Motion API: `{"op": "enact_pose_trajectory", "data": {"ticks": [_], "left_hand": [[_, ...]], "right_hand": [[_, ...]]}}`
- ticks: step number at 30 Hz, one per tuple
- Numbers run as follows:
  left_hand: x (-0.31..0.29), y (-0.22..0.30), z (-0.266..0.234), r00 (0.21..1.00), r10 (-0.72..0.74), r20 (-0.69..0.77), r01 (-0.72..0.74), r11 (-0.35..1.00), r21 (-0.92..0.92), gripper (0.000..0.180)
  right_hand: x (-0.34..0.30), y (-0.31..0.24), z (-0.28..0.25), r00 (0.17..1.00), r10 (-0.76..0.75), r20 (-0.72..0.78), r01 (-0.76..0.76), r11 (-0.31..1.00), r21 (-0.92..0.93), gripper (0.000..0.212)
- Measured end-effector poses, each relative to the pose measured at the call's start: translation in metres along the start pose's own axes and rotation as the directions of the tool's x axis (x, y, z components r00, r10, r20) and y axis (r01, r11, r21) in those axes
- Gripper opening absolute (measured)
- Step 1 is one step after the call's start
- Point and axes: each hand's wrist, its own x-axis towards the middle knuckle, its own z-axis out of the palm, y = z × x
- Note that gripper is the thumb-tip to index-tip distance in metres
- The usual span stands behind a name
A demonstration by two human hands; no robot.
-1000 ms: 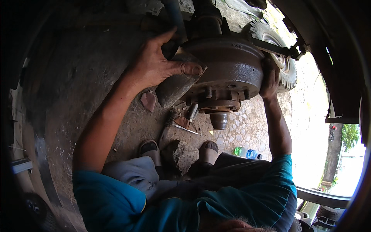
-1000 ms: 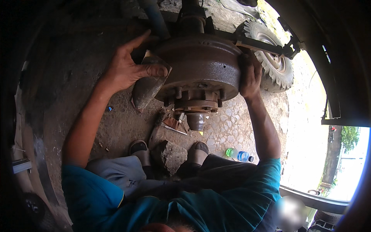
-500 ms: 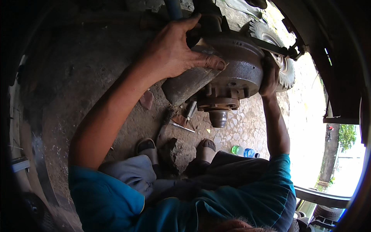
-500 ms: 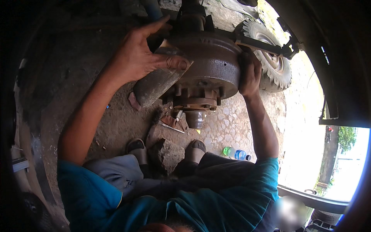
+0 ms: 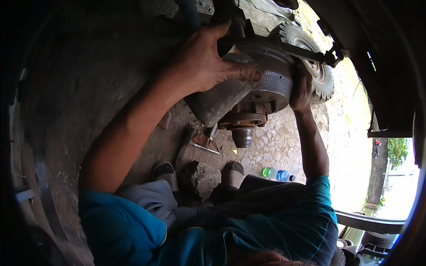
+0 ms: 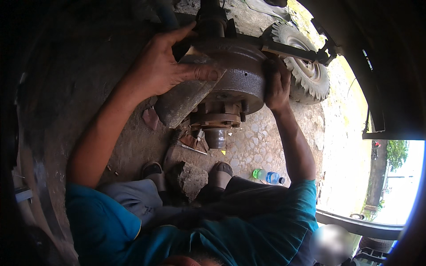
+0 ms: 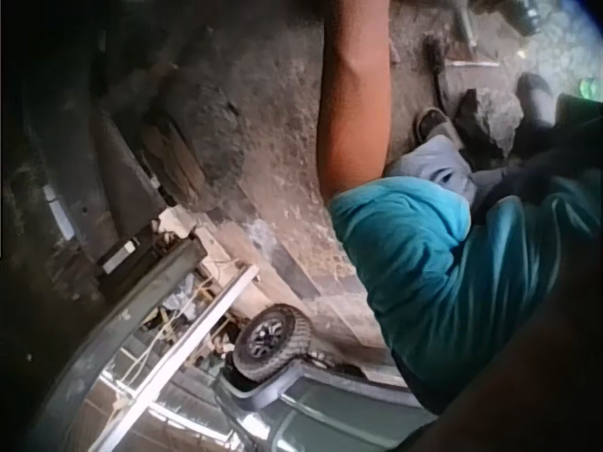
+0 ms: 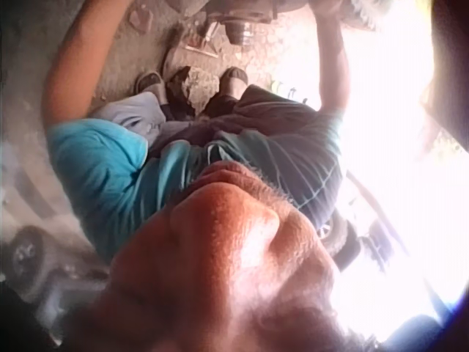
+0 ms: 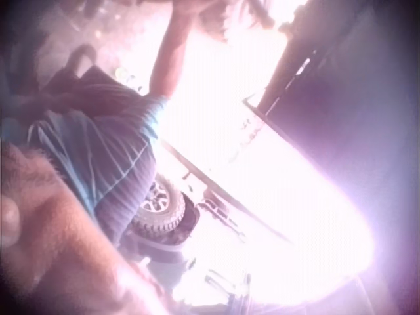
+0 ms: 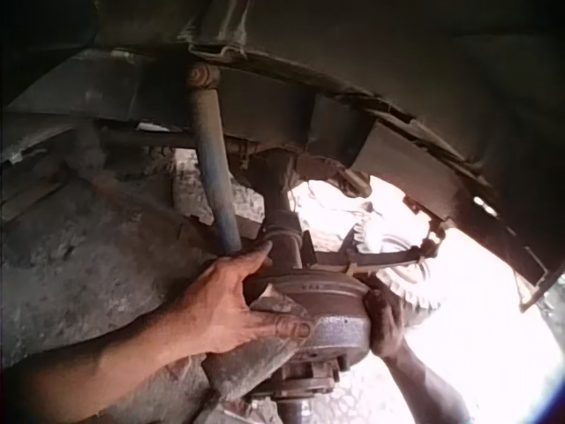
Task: The person cleans a vehicle's brake drum assembly using a wire brush and sandpaper. They scrub the drum's surface and inner components to remove rust and debris, then switch to sandpaper to smooth the metal surface.
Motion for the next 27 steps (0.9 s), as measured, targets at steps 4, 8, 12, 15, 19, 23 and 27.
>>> {"op": "enact_pose_trajectory", "data": {"ticks": [4,8,12,15,19,23,27], "left_hand": [[-0.013,-0.049,-0.011,0.985,0.174,0.017,-0.163,0.946,-0.281,0.083],[0.000,-0.036,-0.001,0.995,0.094,-0.024,-0.092,0.992,0.082,0.088],[0.001,-0.012,-0.003,0.992,0.117,0.050,-0.116,0.993,-0.024,0.087],[-0.022,-0.048,-0.011,0.986,0.163,-0.018,-0.164,0.971,-0.172,0.086],[-0.008,-0.049,0.001,0.992,0.119,-0.032,-0.119,0.993,-0.018,0.091],[-0.007,-0.021,0.002,0.998,-0.057,0.037,0.054,0.996,0.074,0.094],[-0.026,-0.056,-0.016,0.999,0.034,0.006,-0.030,0.942,-0.333,0.100]], "right_hand": [[0.001,0.003,0.001,0.999,-0.043,-0.030,0.042,0.998,-0.046,0.035],[0.005,-0.009,0.000,0.983,0.166,0.081,-0.182,0.945,0.273,0.035],[0.005,-0.010,-0.001,0.979,0.194,0.070,-0.204,0.959,0.197,0.033],[0.001,0.001,0.004,0.999,-0.031,-0.032,0.028,0.996,-0.085,0.032],[0.008,-0.005,0.001,0.944,0.302,0.135,-0.331,0.865,0.377,0.032],[-0.001,-0.006,0.001,0.984,0.173,0.033,-0.176,0.971,0.162,0.030],[-0.002,0.001,0.004,1.000,0.010,-0.029,-0.009,0.999,0.049,0.027]]}}
